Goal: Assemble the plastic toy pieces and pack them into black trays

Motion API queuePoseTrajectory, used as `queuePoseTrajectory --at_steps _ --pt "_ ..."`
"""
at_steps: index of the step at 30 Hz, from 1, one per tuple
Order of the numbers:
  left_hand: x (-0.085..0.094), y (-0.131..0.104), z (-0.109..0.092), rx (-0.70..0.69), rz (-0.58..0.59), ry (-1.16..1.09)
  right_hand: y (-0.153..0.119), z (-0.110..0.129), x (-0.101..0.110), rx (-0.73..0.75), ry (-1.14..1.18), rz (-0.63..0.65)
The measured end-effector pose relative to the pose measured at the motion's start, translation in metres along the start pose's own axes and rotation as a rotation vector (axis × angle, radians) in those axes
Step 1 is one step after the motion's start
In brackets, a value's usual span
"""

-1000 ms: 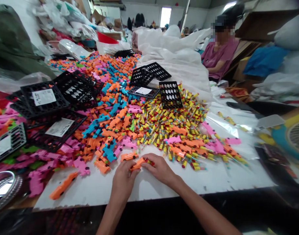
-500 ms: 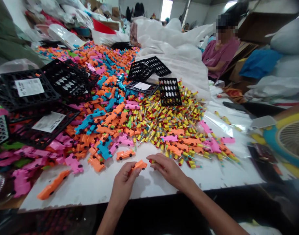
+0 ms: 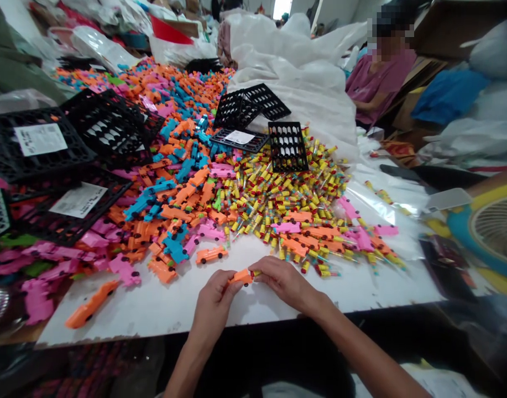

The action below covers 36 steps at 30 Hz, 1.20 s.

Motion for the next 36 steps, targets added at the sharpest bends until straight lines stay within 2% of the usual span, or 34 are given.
queuePoseTrajectory --at_steps 5,8,12,19,22,24,26,27,30,32,33,34,36 --pt "-0.004 -0.003 0.014 0.124 -0.014 -0.154 -0.005 0.011 -0.007 0.08 -0.175 0.064" --pt "-0.011 -0.004 0.022 0.215 0.018 -0.259 -0.011 0.016 -0.012 0.135 -0.291 0.079" --pt "-0.018 -0.003 0.022 0.249 0.077 -0.31 -0.016 0.018 -0.018 0.175 -0.343 0.111" --pt "-0.02 -0.003 0.023 0.27 0.085 -0.291 -0.015 0.027 -0.015 0.157 -0.438 0.01" --pt "-0.029 -0.006 0.024 0.285 0.14 -0.261 -0.019 0.031 -0.021 0.151 -0.447 0.038" --pt "-0.035 -0.005 0.024 0.279 0.192 -0.155 -0.021 0.026 -0.022 0.124 -0.435 0.082" --pt "-0.029 0.002 0.017 0.185 0.172 -0.004 -0.023 0.017 -0.009 0.104 -0.438 0.089" --pt "-0.019 0.007 0.01 0.106 0.113 0.074 -0.024 0.012 0.005 0.099 -0.451 0.051" --pt "0.024 0.018 -0.013 -0.133 -0.183 0.358 -0.03 -0.003 0.074 0.047 -0.556 -0.223" --pt "0.045 0.023 -0.019 -0.159 -0.314 0.625 -0.037 -0.012 0.114 -0.057 -0.634 -0.405" --pt "0.049 0.026 -0.018 -0.14 -0.324 0.751 -0.04 -0.014 0.124 -0.104 -0.646 -0.459" --pt "0.051 0.029 -0.014 -0.108 -0.311 0.844 -0.04 -0.016 0.126 -0.137 -0.623 -0.477" --pt "0.05 0.029 -0.006 -0.048 -0.265 0.879 -0.034 -0.014 0.105 -0.155 -0.481 -0.415"
Point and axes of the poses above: each hand's wrist, its own y-axis towards the middle knuckle, its own x-axis out of the back of the hand, z = x × y, the point moved 10 cm from there along y, towards the middle knuckle, and after that the axes turned 9 degrees about z, right-handed, at the moved point
